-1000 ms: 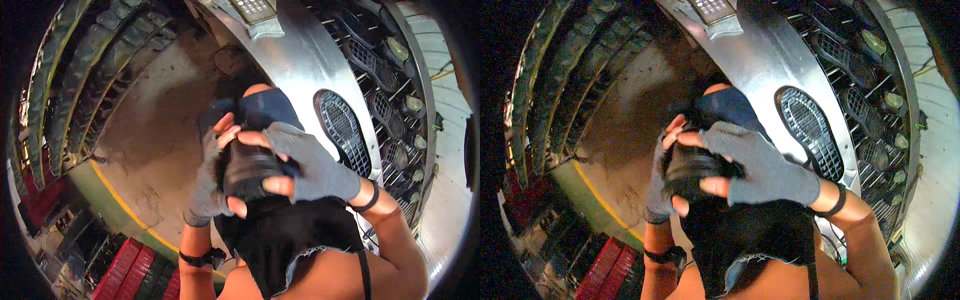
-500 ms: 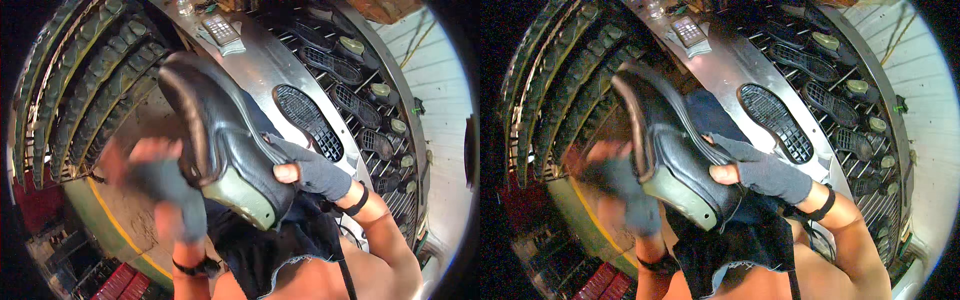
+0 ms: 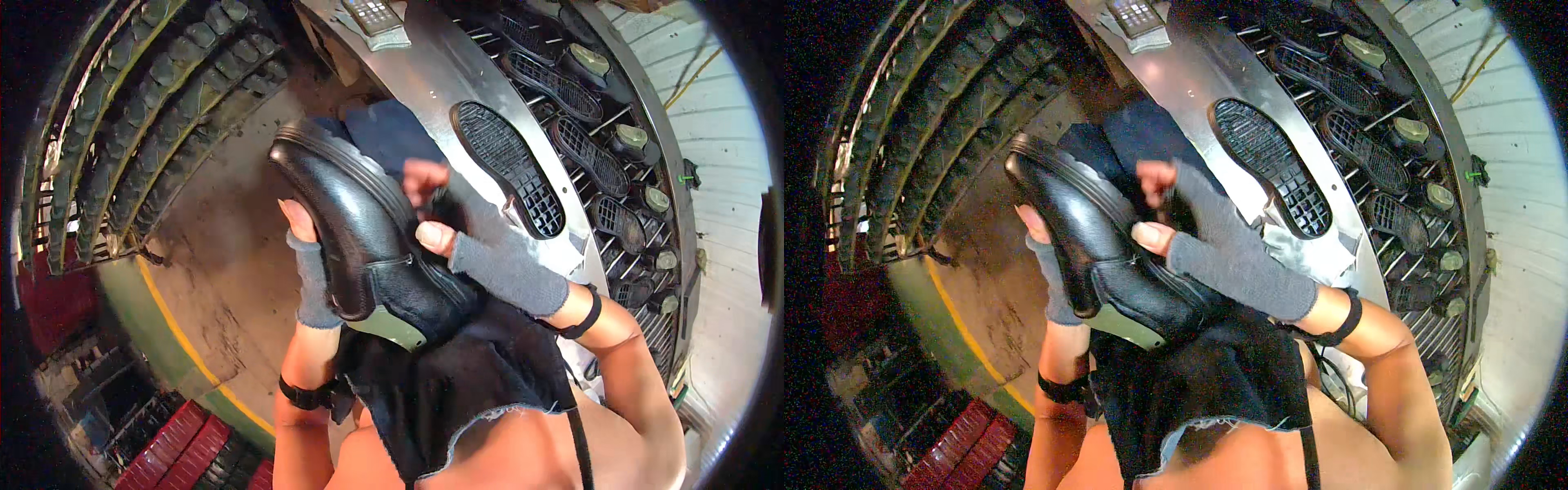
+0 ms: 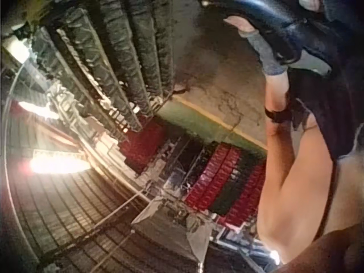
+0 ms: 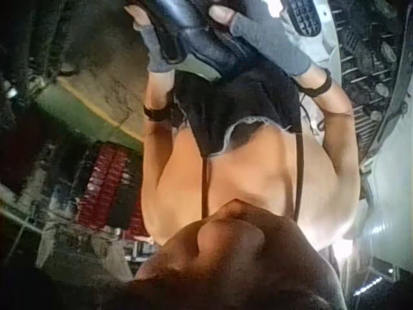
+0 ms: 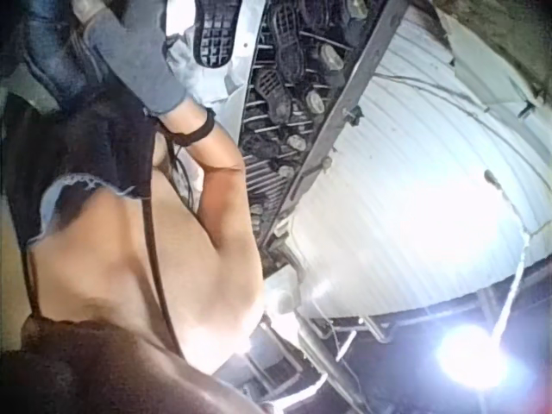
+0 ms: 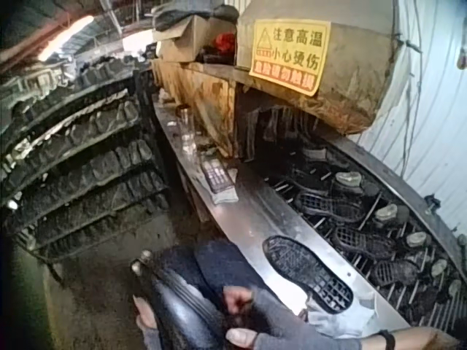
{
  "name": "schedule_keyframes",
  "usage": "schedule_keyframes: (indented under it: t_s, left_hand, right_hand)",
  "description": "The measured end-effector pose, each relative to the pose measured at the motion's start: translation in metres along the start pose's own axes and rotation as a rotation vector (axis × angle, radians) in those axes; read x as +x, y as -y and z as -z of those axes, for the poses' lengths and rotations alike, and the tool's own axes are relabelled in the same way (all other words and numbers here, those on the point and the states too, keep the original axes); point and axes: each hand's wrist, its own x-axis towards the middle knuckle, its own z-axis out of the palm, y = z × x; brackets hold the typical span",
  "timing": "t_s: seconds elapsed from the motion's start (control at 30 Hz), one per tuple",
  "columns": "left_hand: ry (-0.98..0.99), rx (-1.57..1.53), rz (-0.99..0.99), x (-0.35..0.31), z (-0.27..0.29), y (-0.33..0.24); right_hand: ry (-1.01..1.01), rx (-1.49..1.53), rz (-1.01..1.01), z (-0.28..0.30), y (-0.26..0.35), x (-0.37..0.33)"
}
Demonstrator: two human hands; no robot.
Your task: Fitting and pressing rubber soles onto leather shoe uppers on a production line.
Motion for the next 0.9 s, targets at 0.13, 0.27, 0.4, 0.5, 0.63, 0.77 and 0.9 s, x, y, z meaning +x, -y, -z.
schedule_keyframes:
  t_s: [0.13, 0.27, 0.4, 0.5, 0.63, 0.77, 0.9]
  left_hand:
    - [-0.418, 0.651, -0.035, 0.002, -0.044, 0.009]
    - [-0.387, 0.512, -0.142, -0.004, -0.067, 0.013]
    - [-0.412, 0.775, -0.232, -0.015, -0.068, 0.012]
    - [-0.522, 0.911, -0.261, -0.014, -0.056, 0.015]
    - [-0.679, 1.119, -0.337, -0.003, -0.04, 0.014]
    - [-0.681, 1.036, -0.109, 0.005, -0.042, -0.002]
    - [-0.556, 1.103, -0.101, 0.03, -0.058, 0.001]
  right_hand:
    - [-0.129, 0.005, 0.284, -0.018, 0.022, 0.015]
    - [-0.092, -0.039, 0.375, -0.026, 0.045, 0.018]
    - [0.09, 0.052, 0.218, -0.013, 0.064, 0.024]
    - [0.062, -0.133, 0.39, -0.006, 0.07, 0.034]
    - [0.052, -0.192, 0.369, -0.008, 0.058, 0.047]
    - [0.056, -0.217, 0.066, 0.016, 0.028, 0.037]
    - [-0.03, -0.149, -0.288, 0.051, 0.006, -0.011]
